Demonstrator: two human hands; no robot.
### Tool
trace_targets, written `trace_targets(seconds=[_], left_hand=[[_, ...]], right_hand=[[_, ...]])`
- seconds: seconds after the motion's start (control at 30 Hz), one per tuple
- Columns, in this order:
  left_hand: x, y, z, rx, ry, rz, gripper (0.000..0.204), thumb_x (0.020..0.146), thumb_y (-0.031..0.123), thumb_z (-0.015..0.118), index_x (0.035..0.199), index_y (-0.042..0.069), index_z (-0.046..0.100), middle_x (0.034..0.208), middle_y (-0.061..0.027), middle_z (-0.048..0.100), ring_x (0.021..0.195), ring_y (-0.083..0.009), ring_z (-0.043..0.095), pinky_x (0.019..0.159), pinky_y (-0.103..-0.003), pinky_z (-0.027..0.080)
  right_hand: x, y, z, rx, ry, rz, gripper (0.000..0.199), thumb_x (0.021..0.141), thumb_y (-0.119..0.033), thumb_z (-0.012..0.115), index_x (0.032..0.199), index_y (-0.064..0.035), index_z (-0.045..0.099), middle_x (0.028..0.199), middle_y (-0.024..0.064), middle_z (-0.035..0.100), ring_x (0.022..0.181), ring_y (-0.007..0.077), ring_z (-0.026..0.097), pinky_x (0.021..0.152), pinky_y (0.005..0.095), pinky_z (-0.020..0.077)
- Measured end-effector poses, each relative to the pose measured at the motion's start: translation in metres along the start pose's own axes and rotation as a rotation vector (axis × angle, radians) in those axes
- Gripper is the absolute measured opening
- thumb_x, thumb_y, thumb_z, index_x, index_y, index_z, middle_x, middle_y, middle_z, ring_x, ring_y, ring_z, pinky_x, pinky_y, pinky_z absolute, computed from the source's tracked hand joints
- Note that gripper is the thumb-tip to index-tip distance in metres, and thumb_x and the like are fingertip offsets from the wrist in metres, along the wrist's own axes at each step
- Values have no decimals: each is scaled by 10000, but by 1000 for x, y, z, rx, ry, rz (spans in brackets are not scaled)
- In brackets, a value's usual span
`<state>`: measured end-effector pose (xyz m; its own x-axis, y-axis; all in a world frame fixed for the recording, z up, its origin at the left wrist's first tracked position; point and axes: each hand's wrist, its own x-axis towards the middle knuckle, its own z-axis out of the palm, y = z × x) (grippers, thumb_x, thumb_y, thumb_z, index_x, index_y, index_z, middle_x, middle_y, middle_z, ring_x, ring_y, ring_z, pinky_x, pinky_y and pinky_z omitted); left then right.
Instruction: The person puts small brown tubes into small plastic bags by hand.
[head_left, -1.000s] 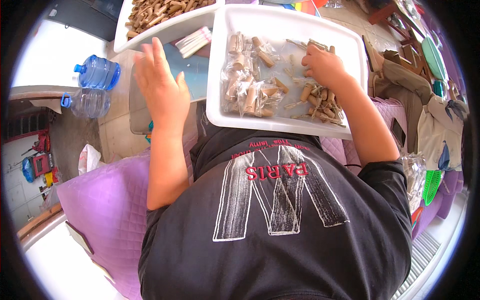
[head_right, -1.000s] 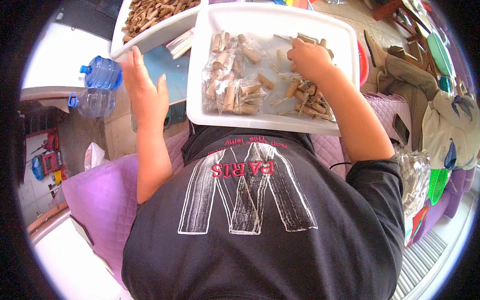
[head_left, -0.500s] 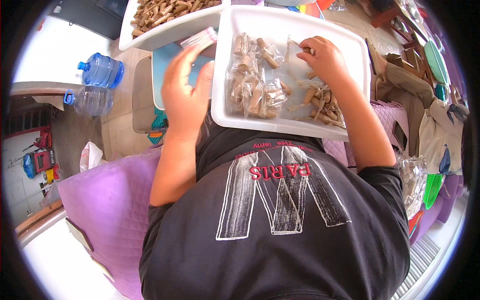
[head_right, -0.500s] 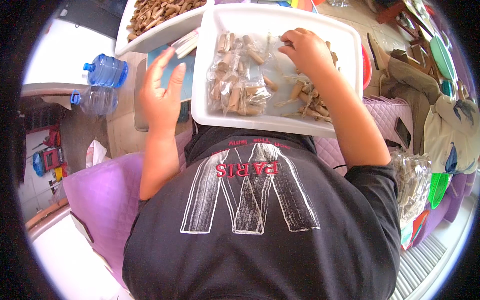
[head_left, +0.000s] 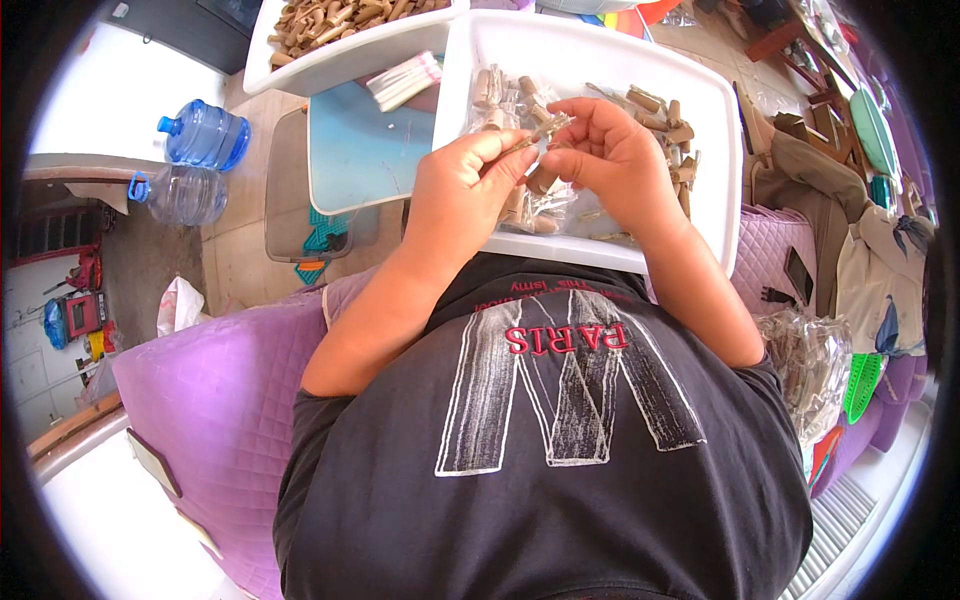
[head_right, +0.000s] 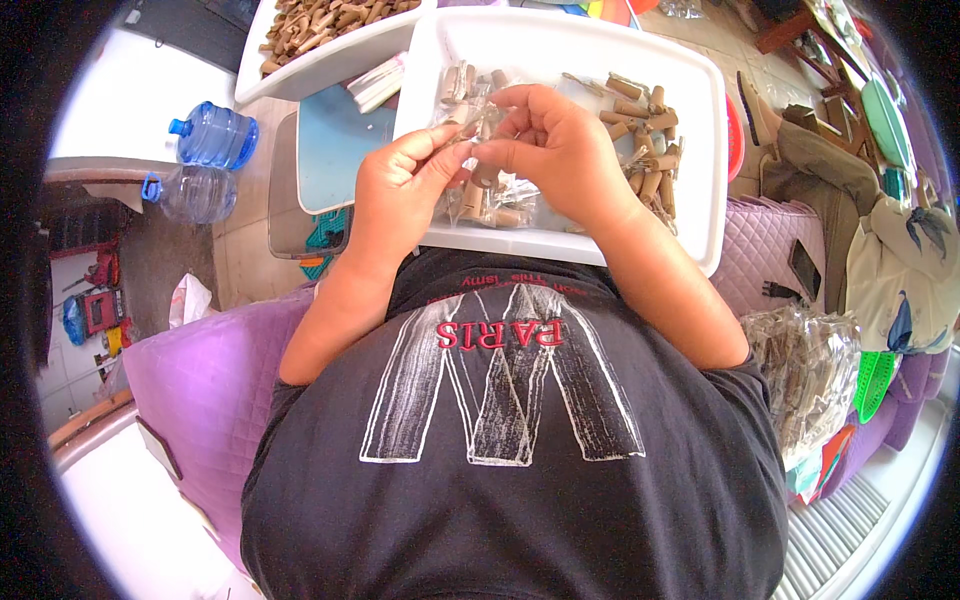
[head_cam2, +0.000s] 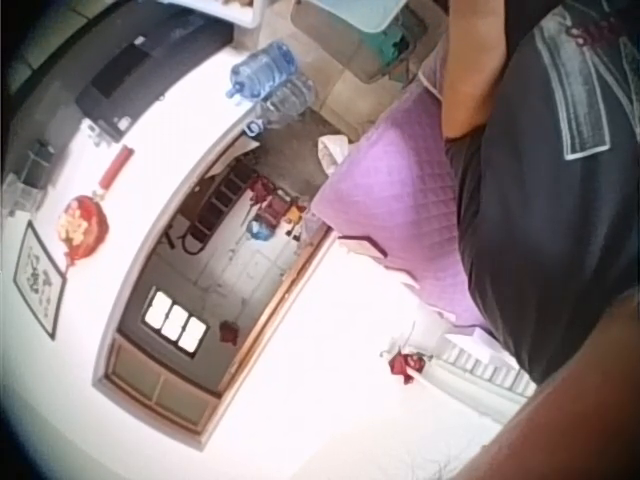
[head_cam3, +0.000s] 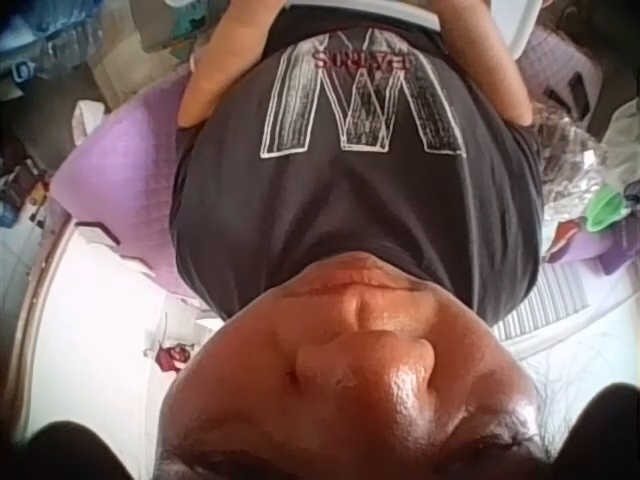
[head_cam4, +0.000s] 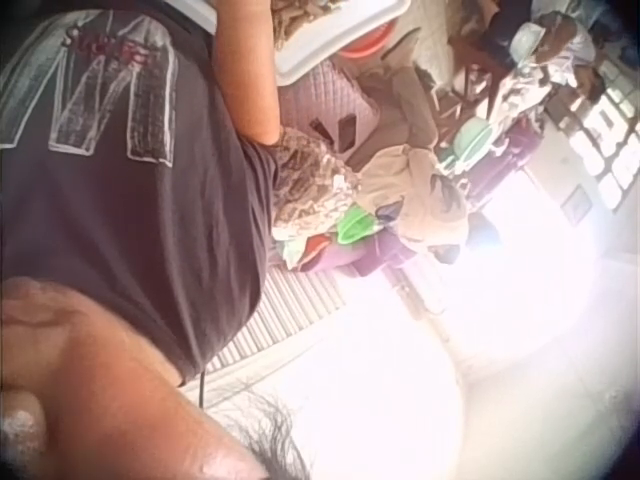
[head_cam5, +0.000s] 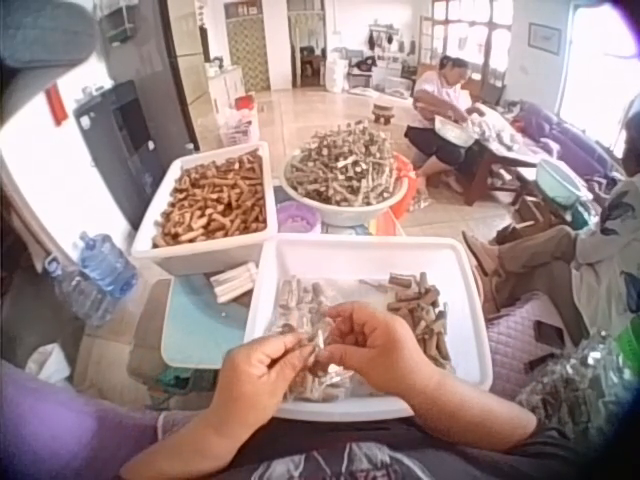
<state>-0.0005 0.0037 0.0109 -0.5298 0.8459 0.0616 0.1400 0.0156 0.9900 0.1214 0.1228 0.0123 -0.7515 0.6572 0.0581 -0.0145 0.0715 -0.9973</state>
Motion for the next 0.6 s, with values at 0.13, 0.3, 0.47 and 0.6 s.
trace_targets(seconds=[0.13,0.3,0.47,0.6], left_hand=[[1,-7,-6,327,-93,219,208,844,164,586,966,0,627,767,-137,606,697,-227,605,624,-302,454],[6,-7,-16,276,-186,173,237,854,230,582,926,9,633,762,-127,592,680,-240,577,628,-292,447],[60,-46,-59,137,403,207,292,792,291,665,922,34,622,780,-14,600,740,-142,559,694,-262,458],[109,-120,-117,593,667,67,414,717,395,705,931,52,615,848,-66,628,805,-206,591,728,-330,470]], right_hand=[[-3,-8,-1,127,-75,47,174,801,-68,638,962,-8,608,727,8,584,644,63,538,600,186,458],[-5,-2,-5,113,-83,74,152,841,-76,592,969,5,604,743,23,597,637,68,546,591,196,461],[-4,0,-14,254,106,97,143,857,-95,578,945,15,601,771,31,612,633,82,557,591,209,464],[-5,7,-13,389,160,173,144,854,-112,586,939,1,607,792,29,615,648,84,556,614,208,463]])
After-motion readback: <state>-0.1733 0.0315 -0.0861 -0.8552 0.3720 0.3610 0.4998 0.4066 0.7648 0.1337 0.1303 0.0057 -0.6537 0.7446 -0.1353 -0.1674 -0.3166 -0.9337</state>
